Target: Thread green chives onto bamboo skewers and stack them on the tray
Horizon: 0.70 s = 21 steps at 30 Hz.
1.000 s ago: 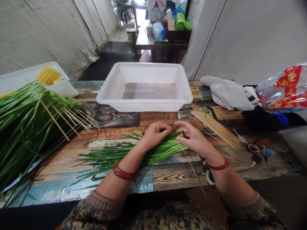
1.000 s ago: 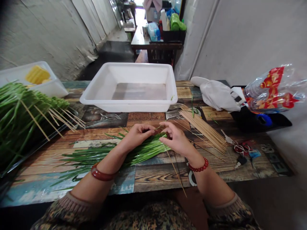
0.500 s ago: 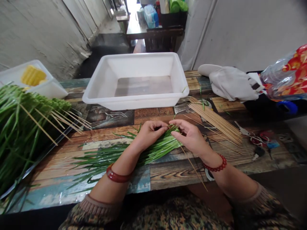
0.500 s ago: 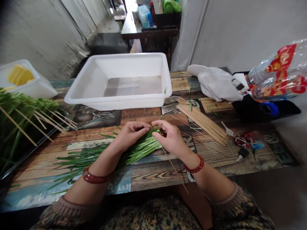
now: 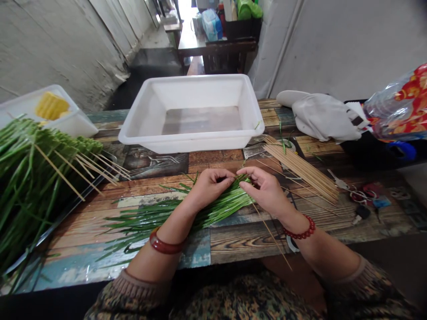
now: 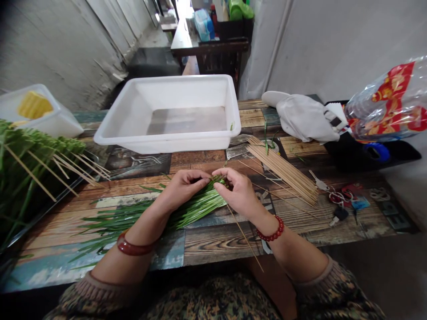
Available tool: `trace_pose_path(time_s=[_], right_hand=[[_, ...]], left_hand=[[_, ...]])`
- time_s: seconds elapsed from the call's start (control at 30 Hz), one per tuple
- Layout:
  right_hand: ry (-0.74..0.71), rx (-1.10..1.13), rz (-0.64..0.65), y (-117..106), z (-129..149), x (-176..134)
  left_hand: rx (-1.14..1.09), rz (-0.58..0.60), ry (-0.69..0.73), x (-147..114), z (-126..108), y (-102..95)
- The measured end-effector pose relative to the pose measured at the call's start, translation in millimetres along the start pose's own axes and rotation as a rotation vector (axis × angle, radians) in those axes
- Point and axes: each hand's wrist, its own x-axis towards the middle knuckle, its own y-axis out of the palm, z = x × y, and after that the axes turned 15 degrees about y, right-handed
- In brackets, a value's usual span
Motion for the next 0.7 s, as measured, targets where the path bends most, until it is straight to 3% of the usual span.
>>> trace_pose_path(time_s=[0.7], right_hand=[[0.007, -0.014, 0.01, 0.1, -0.9, 0.3]], left_hand=[[0.049, -0.006, 0.048, -0.7, 2.0, 2.3]])
